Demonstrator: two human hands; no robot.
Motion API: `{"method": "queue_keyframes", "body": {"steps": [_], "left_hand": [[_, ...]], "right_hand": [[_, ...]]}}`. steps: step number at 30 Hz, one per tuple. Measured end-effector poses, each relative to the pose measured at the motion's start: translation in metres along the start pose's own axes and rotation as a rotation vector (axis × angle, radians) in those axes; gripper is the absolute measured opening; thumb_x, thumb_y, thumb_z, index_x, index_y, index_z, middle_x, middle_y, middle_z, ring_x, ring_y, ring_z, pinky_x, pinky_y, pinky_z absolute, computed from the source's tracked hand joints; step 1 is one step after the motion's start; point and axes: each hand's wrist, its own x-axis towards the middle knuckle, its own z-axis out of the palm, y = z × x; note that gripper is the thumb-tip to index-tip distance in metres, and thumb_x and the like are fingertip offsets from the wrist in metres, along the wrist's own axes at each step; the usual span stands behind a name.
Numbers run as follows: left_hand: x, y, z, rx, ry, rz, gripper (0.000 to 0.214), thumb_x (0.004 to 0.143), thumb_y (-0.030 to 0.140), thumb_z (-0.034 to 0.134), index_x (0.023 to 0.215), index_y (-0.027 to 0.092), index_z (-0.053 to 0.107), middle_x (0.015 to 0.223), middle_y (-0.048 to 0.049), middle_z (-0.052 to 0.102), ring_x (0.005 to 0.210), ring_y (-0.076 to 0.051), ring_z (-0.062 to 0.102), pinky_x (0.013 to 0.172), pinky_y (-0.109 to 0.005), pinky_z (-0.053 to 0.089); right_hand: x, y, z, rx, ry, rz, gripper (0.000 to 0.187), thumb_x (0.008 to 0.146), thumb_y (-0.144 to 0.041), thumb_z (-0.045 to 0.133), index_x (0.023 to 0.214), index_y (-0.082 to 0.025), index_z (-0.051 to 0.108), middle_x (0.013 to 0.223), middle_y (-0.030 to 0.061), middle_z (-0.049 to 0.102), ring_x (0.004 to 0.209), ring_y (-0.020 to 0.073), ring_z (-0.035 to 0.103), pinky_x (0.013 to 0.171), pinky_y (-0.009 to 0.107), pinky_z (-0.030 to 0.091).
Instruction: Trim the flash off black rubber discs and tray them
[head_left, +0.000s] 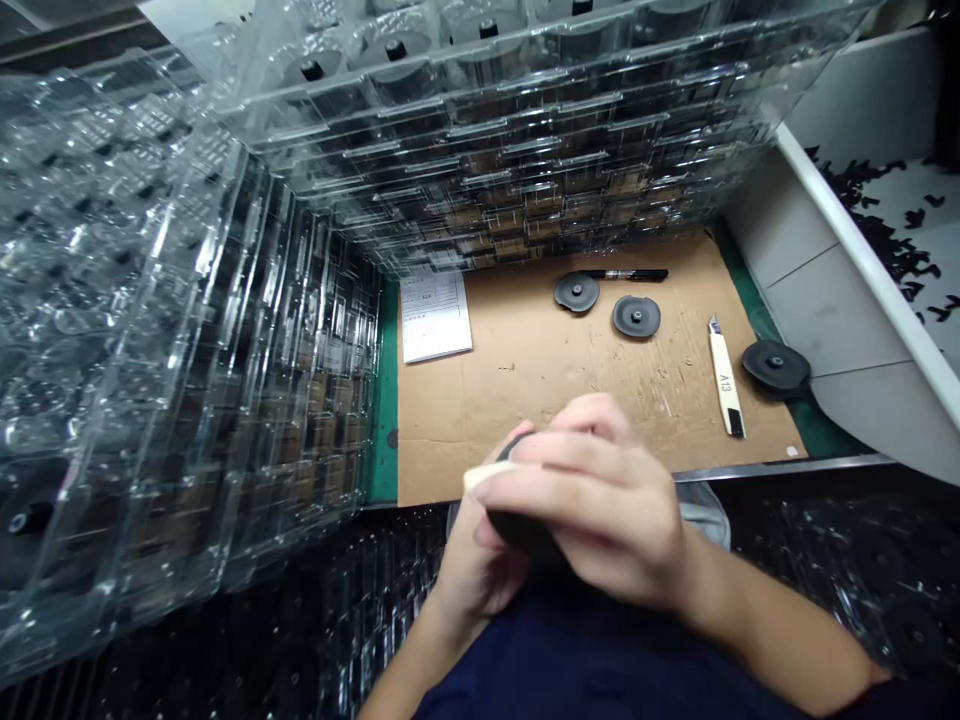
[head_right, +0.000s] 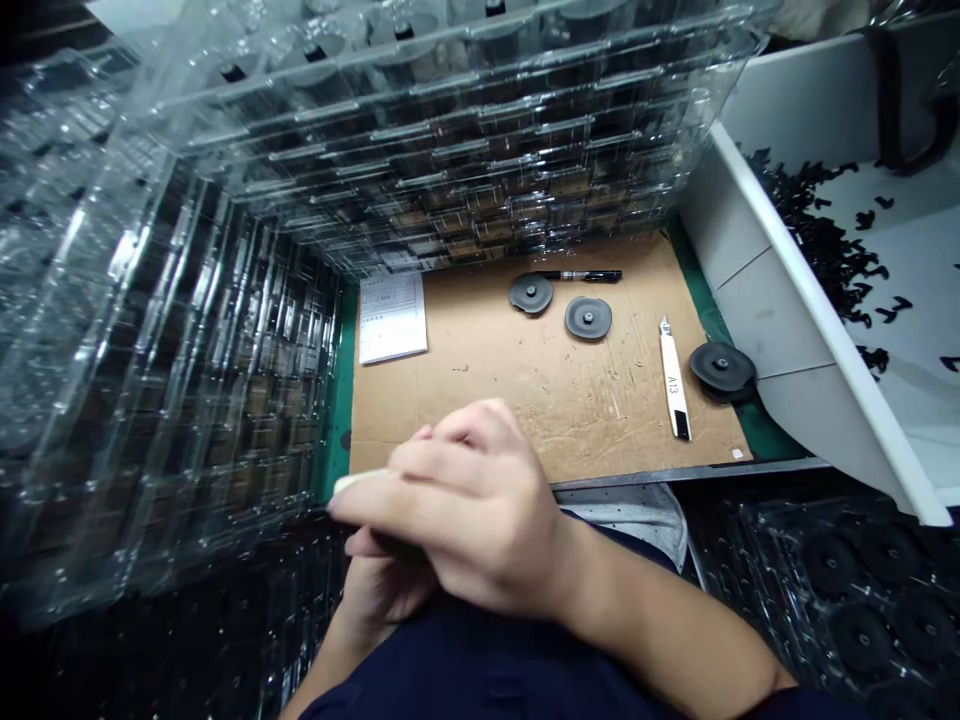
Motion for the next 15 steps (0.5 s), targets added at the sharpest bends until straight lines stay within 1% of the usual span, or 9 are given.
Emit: {"method": "queue_keyframes", "body": {"steps": [1, 3, 4, 6, 8, 10, 12, 15], "left_hand": [[0.001, 0.001, 0.000, -0.023, -0.035, 0.013, 0.064, 0.055, 0.040, 0.083, 0.114, 0.025, 0.064, 0.107, -0.0036, 0.067, 0.098, -0.023, 0.064, 0.086, -0.031, 0.051], [0.002, 0.003, -0.002, -0.090, -0.109, 0.049, 0.064, 0.052, 0.036, 0.086, 0.112, 0.028, 0.065, 0.110, -0.0008, 0.068, 0.099, -0.019, 0.064, 0.084, -0.023, 0.051], [0.002, 0.004, -0.003, -0.116, -0.143, 0.076, 0.064, 0.052, 0.035, 0.086, 0.112, 0.029, 0.065, 0.112, -0.0006, 0.068, 0.101, -0.018, 0.064, 0.083, -0.021, 0.051], [0.002, 0.007, -0.004, -0.150, -0.199, 0.115, 0.063, 0.054, 0.036, 0.085, 0.113, 0.029, 0.063, 0.117, -0.0022, 0.066, 0.105, -0.019, 0.063, 0.087, -0.023, 0.050], [0.001, 0.009, -0.004, -0.172, -0.241, 0.121, 0.062, 0.058, 0.037, 0.083, 0.115, 0.029, 0.062, 0.120, -0.0031, 0.065, 0.107, -0.022, 0.063, 0.091, -0.028, 0.050], [0.001, 0.009, -0.003, -0.188, -0.262, 0.117, 0.060, 0.060, 0.037, 0.081, 0.116, 0.030, 0.061, 0.121, -0.0035, 0.065, 0.106, -0.023, 0.063, 0.092, -0.031, 0.050], [0.001, 0.009, -0.003, -0.193, -0.267, 0.115, 0.057, 0.062, 0.036, 0.080, 0.116, 0.029, 0.061, 0.122, -0.0037, 0.065, 0.107, -0.023, 0.063, 0.092, -0.031, 0.050], [0.002, 0.008, -0.003, -0.195, -0.270, 0.120, 0.056, 0.064, 0.034, 0.079, 0.117, 0.029, 0.060, 0.123, -0.0033, 0.064, 0.107, -0.023, 0.063, 0.092, -0.030, 0.050]], "right_hand": [[-0.002, 0.002, -0.002, 0.031, 0.010, 0.032, 0.024, 0.088, -0.011, 0.052, 0.105, -0.022, 0.066, 0.097, -0.0010, 0.070, 0.083, 0.0154, 0.052, 0.079, 0.034, 0.041], [-0.009, 0.008, -0.006, 0.020, 0.005, 0.192, 0.022, 0.088, -0.012, 0.054, 0.103, -0.022, 0.066, 0.095, -0.0013, 0.070, 0.081, 0.0147, 0.052, 0.078, 0.033, 0.041], [-0.014, 0.011, -0.009, 0.029, -0.015, 0.277, 0.021, 0.087, -0.013, 0.055, 0.102, -0.023, 0.066, 0.092, -0.0015, 0.069, 0.080, 0.0143, 0.052, 0.076, 0.032, 0.041], [-0.028, 0.018, -0.013, 0.144, -0.054, 0.434, 0.018, 0.087, -0.018, 0.057, 0.101, -0.026, 0.066, 0.089, -0.0026, 0.068, 0.078, 0.0130, 0.054, 0.071, 0.028, 0.042], [-0.043, 0.025, -0.011, 0.298, -0.082, 0.605, 0.015, 0.088, -0.025, 0.057, 0.100, -0.029, 0.066, 0.093, -0.0031, 0.068, 0.080, 0.0127, 0.057, 0.067, 0.026, 0.043], [-0.055, 0.032, -0.006, 0.396, -0.105, 0.754, 0.015, 0.088, -0.031, 0.057, 0.100, -0.029, 0.066, 0.100, -0.0020, 0.068, 0.087, 0.0150, 0.060, 0.068, 0.027, 0.045], [-0.064, 0.037, 0.000, 0.437, -0.138, 0.829, 0.017, 0.087, -0.034, 0.058, 0.101, -0.028, 0.067, 0.105, -0.0004, 0.068, 0.093, 0.0178, 0.061, 0.073, 0.029, 0.046], [-0.067, 0.040, 0.004, 0.446, -0.153, 0.863, 0.020, 0.087, -0.036, 0.057, 0.102, -0.028, 0.067, 0.106, 0.0004, 0.068, 0.096, 0.0191, 0.061, 0.077, 0.031, 0.046]]}}
